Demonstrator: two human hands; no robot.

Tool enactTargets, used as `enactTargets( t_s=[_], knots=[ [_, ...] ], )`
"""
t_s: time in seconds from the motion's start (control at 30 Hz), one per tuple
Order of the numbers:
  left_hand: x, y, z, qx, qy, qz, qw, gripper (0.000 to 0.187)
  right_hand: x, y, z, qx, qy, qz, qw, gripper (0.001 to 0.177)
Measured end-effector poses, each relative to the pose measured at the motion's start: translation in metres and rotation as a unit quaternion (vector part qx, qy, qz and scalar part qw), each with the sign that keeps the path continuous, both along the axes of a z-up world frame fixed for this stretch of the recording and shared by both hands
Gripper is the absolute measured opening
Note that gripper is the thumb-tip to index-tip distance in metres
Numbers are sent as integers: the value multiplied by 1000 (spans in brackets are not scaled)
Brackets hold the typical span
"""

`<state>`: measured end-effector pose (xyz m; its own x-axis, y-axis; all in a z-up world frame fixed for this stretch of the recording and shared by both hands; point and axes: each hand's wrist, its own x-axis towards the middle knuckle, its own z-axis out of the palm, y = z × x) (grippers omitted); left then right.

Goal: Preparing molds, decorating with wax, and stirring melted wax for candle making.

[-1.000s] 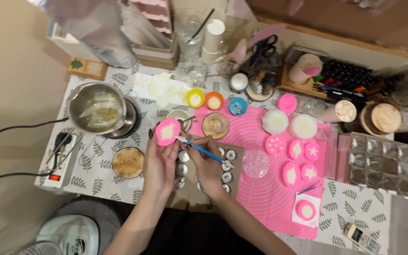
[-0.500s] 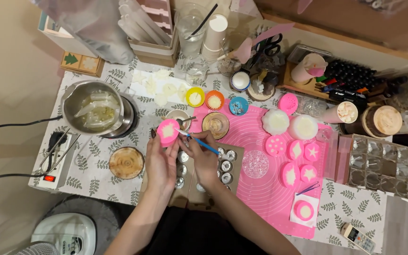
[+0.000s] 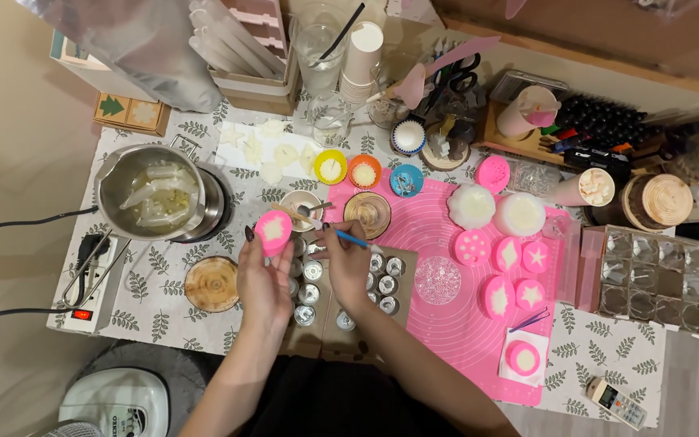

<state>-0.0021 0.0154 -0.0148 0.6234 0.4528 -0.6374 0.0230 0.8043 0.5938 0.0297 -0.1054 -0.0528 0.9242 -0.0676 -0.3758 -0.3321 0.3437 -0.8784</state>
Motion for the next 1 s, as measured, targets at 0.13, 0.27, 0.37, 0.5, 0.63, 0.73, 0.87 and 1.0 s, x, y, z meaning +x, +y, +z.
enactTargets(
  t_s=[0.13, 0.27, 0.37, 0.5, 0.63, 0.73, 0.87, 1.0],
  knots=[
    [0, 1, -1, -8, 2, -13, 1000, 26, 2, -7, -11, -29, -6, 4, 1000, 11],
    [-1, 1, -8, -16, -3, -10, 1000, 27, -1, -16, -8, -32, 21, -6, 999, 12],
    [3, 1, -11, -9, -4, -17, 1000, 28, -2, -23, -4, -30, 33, -14, 999, 12],
    [5, 1, -12, -4, -7, -25, 1000, 31, -3, -28, -7, -15, 23, -15, 1000, 12],
    [10, -2, -2, -6, 15, -17, 1000, 34, 0, -25, -3, -11, 23, -10, 1000, 12],
    [10, -1, -9, 4, -3, -22, 1000, 35, 1, -22, -3, -10, 18, 0, 1000, 12],
    [11, 1, -11, 12, -11, -23, 1000, 35, 4, -17, -7, -13, 1, 19, 1000, 12],
    [12, -1, -4, -1, -7, -23, 1000, 36, 4, -20, -11, -16, -26, 30, 999, 12]
  ],
)
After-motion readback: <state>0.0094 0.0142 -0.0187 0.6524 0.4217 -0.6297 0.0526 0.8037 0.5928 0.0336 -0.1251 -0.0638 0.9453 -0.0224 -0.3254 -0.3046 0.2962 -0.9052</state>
